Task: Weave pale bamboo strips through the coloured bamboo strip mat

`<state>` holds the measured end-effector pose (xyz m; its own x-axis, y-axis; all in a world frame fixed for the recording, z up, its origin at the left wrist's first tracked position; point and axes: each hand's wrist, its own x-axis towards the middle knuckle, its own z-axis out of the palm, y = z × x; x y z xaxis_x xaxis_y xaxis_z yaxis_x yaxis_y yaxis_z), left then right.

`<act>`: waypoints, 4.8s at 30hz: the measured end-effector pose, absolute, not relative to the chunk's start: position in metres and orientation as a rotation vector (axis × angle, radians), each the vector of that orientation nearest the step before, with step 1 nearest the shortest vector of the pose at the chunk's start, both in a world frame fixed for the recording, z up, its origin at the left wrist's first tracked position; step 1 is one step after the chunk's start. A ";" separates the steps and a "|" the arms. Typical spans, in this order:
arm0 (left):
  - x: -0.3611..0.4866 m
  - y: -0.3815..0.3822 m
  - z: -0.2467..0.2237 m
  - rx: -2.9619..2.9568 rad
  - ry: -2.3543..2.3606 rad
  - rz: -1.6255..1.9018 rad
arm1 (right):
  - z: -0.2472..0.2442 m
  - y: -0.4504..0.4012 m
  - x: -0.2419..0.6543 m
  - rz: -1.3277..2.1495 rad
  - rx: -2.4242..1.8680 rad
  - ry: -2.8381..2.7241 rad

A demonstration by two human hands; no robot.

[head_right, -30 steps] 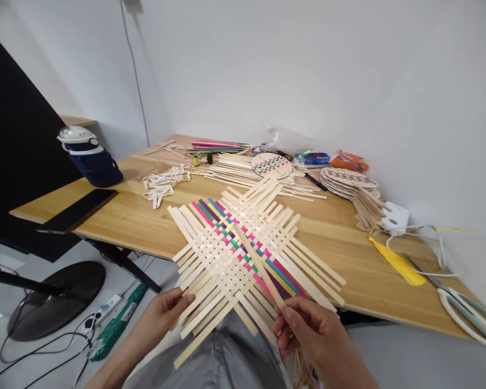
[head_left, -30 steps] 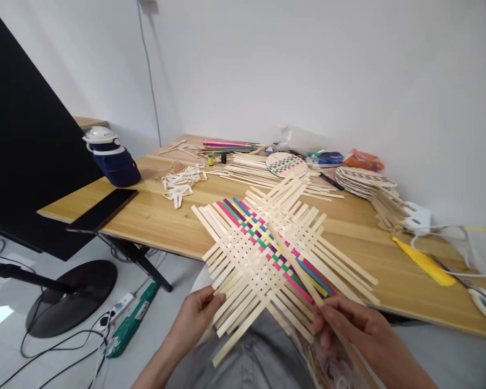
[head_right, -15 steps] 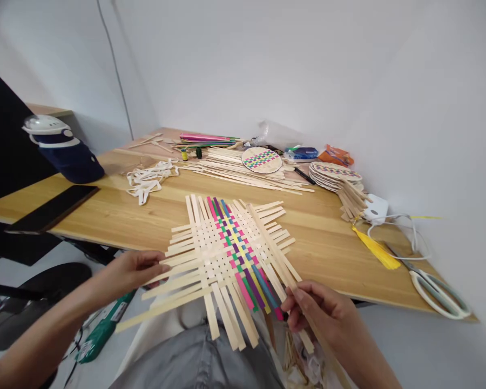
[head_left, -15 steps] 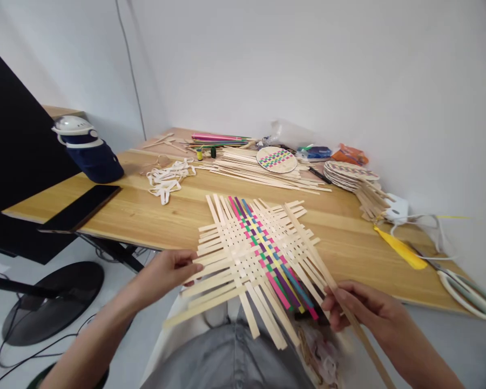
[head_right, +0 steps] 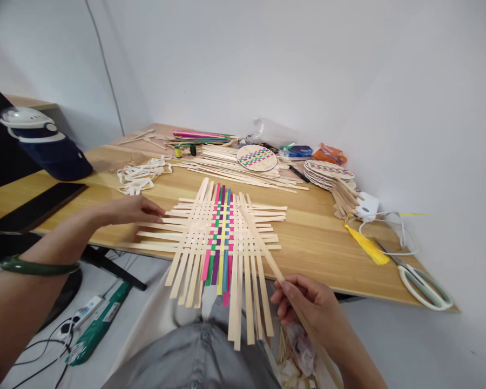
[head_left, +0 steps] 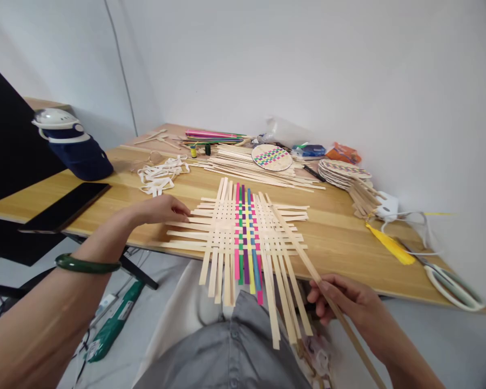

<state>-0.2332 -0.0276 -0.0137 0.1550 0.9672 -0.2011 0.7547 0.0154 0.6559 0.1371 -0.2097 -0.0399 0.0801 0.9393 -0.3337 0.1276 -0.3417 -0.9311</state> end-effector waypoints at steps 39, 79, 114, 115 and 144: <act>-0.099 -0.121 -0.044 0.854 0.962 0.707 | -0.040 -0.195 0.115 1.671 -1.483 -1.358; -0.098 -0.032 -0.055 2.412 1.247 0.643 | -0.027 0.009 0.156 0.152 -2.004 -2.056; -0.039 0.067 -0.081 2.034 1.388 0.910 | -0.072 0.039 0.175 0.183 -2.116 -1.946; -0.040 0.068 -0.080 2.013 1.379 0.914 | -0.071 0.039 0.176 0.199 -2.110 -1.964; -0.046 0.076 -0.080 1.742 1.181 1.020 | -0.047 0.043 0.189 1.151 -1.704 -1.758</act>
